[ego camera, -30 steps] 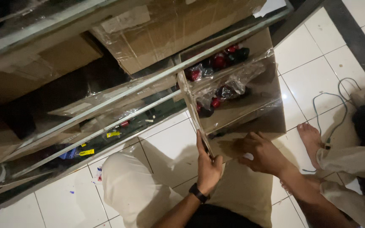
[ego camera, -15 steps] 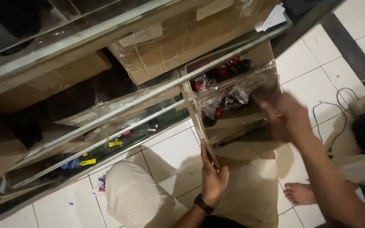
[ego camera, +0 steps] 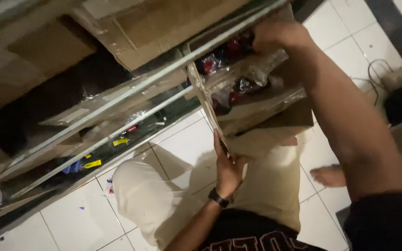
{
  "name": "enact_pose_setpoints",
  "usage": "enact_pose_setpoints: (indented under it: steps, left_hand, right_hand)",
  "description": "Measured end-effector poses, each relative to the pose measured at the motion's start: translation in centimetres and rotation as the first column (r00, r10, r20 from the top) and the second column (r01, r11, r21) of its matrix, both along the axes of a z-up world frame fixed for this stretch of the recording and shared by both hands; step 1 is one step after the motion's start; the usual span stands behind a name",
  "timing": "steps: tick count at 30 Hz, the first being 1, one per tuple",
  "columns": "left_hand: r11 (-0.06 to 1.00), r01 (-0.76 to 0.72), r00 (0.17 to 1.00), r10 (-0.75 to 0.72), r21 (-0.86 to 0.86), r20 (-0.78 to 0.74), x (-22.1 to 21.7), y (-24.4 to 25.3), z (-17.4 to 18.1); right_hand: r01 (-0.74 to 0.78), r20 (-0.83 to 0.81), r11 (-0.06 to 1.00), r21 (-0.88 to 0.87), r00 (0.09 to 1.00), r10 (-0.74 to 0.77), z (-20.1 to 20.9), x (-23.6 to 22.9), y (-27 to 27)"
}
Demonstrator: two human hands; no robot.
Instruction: The person squeezes a small bottle onto a green surface, then kneels to open a drawer and organize small bottles with red caps inside a plastic bag. The person handles the bottles and the drawer contents while kneeling on the floor.
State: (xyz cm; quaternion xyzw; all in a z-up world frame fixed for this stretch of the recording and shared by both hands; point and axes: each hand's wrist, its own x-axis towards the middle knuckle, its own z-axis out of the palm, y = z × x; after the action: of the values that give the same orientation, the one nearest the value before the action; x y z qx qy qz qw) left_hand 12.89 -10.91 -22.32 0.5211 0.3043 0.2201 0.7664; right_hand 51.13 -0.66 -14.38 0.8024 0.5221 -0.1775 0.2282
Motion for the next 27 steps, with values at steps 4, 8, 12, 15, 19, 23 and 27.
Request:
enact_pose_setpoints:
  steps: [4, 8, 12, 15, 19, 23, 27]
  left_hand:
    - [0.993, 0.080, 0.976, -0.062, 0.081, -0.210, -0.5, 0.4, 1.8]
    - [0.981, 0.113, 0.982, -0.087, 0.157, -0.165, -0.6, 0.8, 2.4]
    - [0.984, 0.048, 0.997, -0.036, 0.174, -0.071, -0.3, 0.5, 0.7]
    - [0.977, 0.045, 0.998, -0.037, 0.210, -0.042, -0.5, 0.7, 1.1]
    - [0.955, 0.087, 0.995, -0.095, 0.283, 0.017, -1.0, 1.2, 1.8]
    - [0.985, 0.170, 0.983, -0.169, 0.000, -0.070, -0.3, 2.5, 5.4]
    - [0.982, 0.188, 0.969, -0.180, 0.036, -0.168, -0.7, 2.0, 3.7]
  right_hand:
    - [0.239, -0.118, 0.966, 0.094, 0.967, -0.228, 3.8, -3.0, 0.2]
    - [0.031, -0.083, 0.994, 0.102, 0.996, -0.023, 0.8, -0.2, 0.1]
    - [0.134, -0.126, 0.952, 0.275, 0.987, -0.103, 2.4, -1.9, -0.9]
    - [-0.059, 0.008, 0.851, 0.523, 0.998, 0.064, 1.5, -2.5, -3.3]
    - [0.209, -0.114, 0.736, 0.643, 0.977, -0.178, 8.5, -13.6, -9.3]
    - [0.232, -0.239, 0.889, 0.395, 0.960, -0.145, 0.6, -15.9, -17.4]
    - [-0.038, -0.171, 0.996, 0.084, 0.984, 0.052, -18.0, -14.8, -21.6]
